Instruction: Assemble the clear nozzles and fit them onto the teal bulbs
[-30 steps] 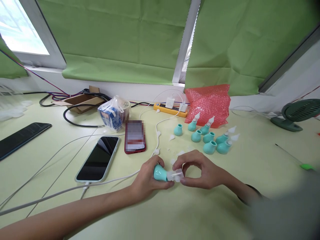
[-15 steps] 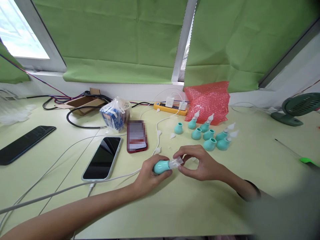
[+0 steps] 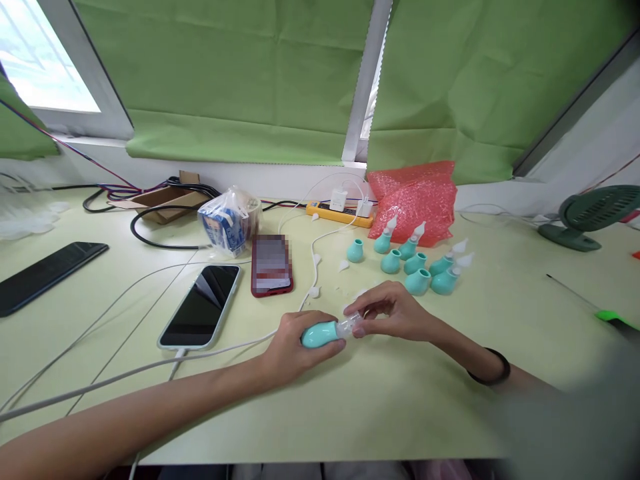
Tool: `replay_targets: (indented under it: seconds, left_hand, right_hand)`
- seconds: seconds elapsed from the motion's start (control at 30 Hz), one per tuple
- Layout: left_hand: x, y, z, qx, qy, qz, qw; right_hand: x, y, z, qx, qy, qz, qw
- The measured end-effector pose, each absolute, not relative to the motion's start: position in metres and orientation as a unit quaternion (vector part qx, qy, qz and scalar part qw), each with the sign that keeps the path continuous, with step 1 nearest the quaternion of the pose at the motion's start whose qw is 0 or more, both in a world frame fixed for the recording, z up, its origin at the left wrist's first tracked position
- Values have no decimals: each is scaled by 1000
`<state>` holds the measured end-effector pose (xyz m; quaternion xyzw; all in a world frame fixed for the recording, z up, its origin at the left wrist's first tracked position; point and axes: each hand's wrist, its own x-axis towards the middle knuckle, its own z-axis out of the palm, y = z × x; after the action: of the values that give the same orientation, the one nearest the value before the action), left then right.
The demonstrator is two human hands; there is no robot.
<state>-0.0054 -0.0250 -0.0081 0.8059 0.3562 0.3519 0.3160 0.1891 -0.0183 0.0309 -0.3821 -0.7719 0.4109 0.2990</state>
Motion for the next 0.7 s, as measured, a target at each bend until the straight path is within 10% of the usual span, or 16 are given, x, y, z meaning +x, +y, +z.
replay_targets:
  seconds: [0.7]
  left_hand:
    - [-6, -24, -15, 817, 383, 348, 255]
  right_hand:
    - [167, -28, 2, -430, -551, 595, 397]
